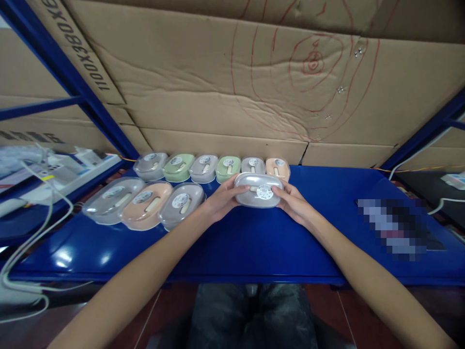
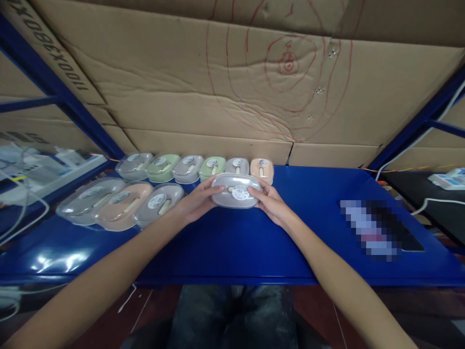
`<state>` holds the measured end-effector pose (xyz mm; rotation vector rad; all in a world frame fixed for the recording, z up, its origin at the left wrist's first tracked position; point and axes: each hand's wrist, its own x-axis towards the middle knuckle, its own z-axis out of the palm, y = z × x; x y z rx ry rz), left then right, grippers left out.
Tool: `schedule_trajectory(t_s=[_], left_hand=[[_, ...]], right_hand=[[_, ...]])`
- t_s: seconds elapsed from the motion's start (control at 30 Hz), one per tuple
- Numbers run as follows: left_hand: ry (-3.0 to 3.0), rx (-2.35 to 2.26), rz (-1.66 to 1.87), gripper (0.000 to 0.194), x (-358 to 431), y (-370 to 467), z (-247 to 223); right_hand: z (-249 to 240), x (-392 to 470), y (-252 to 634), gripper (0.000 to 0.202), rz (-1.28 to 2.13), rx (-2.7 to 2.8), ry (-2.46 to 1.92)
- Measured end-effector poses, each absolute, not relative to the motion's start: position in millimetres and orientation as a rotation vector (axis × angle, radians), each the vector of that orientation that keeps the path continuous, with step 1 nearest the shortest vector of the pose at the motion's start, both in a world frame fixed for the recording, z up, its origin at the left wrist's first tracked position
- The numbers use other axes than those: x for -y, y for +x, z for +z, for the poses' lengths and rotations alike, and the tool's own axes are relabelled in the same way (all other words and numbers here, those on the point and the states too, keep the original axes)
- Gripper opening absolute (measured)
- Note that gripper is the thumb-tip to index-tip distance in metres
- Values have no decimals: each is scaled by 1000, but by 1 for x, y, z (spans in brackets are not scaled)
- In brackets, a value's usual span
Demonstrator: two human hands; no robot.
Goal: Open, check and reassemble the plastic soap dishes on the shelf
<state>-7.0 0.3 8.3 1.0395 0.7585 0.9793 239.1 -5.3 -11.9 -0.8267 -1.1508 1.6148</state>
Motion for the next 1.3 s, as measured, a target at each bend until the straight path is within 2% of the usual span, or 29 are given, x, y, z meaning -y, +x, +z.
schedule_trajectory(t_s=[0.17, 0.53, 0.77, 1.17, 1.3], left_hand=[[1162, -659, 997, 60, 3, -8, 10], [1457, -669, 1068, 63, 2, -10, 16], [1540, -670, 1038, 56, -1, -15, 15], [1494, -868, 1091, 61, 1, -3, 9], [1695, -973, 1071, 48, 1, -6, 10]], right_hand=[[-4, 10, 244, 59, 1544, 1254, -806], [6, 7, 257, 57, 1385, 1402, -769], [5, 4, 263, 58, 1345, 1457, -799], [1, 2, 256, 48, 1345, 1209, -962], [0, 1, 254, 55, 1337, 1147, -1028]])
